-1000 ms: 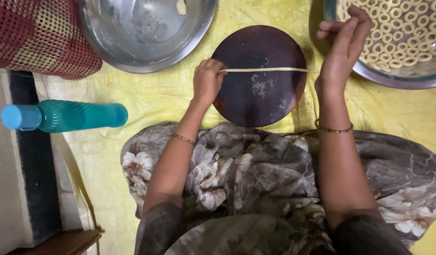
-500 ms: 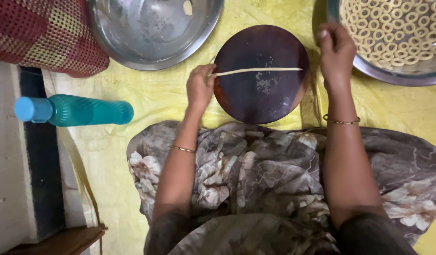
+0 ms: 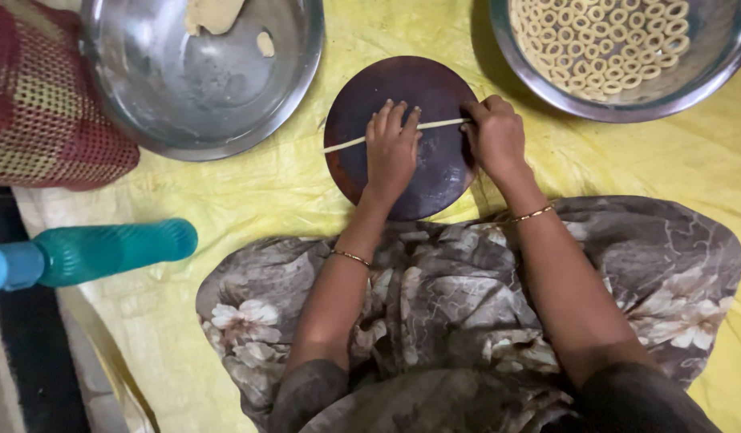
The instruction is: The person sits on the floor and repeatedly rolls small pieces of dough into thin strips on a wooden board, then joins the ends to form rings. The finished rings are placed into a large metal tray beside the work area.
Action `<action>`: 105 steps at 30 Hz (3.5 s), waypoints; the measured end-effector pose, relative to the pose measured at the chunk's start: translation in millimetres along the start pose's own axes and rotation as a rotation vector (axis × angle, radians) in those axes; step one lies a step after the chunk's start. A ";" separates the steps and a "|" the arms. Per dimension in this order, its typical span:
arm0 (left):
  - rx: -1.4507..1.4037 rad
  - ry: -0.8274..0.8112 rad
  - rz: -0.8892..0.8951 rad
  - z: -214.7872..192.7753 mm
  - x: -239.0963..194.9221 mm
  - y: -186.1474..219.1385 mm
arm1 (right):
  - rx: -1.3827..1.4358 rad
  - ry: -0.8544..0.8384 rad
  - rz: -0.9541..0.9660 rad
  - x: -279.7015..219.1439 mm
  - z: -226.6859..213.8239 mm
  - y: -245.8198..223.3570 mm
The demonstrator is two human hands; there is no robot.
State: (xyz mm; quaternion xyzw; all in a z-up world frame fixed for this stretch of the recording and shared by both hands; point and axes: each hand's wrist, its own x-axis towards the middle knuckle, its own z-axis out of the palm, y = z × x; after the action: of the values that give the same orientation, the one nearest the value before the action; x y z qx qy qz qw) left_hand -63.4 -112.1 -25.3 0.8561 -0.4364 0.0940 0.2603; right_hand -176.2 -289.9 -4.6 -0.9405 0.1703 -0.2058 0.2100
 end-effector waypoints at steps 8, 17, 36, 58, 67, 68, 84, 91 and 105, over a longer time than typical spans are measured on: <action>-0.049 -0.017 -0.031 16.3 -0.4 -7.9 | -0.087 0.009 -0.031 2.1 3.6 -1.3; -0.284 -0.078 -0.200 -1.1 10.6 -8.7 | 0.432 -0.006 0.228 11.1 -11.9 -9.5; -1.226 -0.288 -0.480 -2.6 14.2 -39.6 | 0.579 -0.194 0.156 16.3 7.0 -17.6; -1.380 -0.269 -0.633 -5.2 15.4 -46.8 | 0.810 -0.093 0.316 21.9 -10.3 -26.9; -1.386 -0.239 -0.745 -23.7 25.5 -44.2 | 0.455 -0.015 0.000 26.4 -33.8 -66.9; -1.364 -0.248 -0.742 -24.8 24.9 -44.1 | 0.375 -0.003 -0.044 26.8 -35.8 -70.9; -1.494 -0.243 -0.520 -17.1 20.3 -37.7 | 0.699 -0.022 0.108 23.5 -20.2 -83.2; -1.408 -0.254 -0.477 -30.1 23.8 -28.8 | 0.967 -0.024 0.249 19.4 -1.4 -72.1; -1.518 -0.304 -0.463 -31.3 23.9 -35.0 | 1.181 -0.105 0.484 19.7 11.8 -51.8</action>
State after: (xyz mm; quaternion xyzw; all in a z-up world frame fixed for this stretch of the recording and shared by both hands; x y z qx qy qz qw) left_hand -19.1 -95.4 -2.3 0.5178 -0.2234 -0.4017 0.7216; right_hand -141.8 -249.9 16.0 -0.6101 0.2255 -0.1654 0.7414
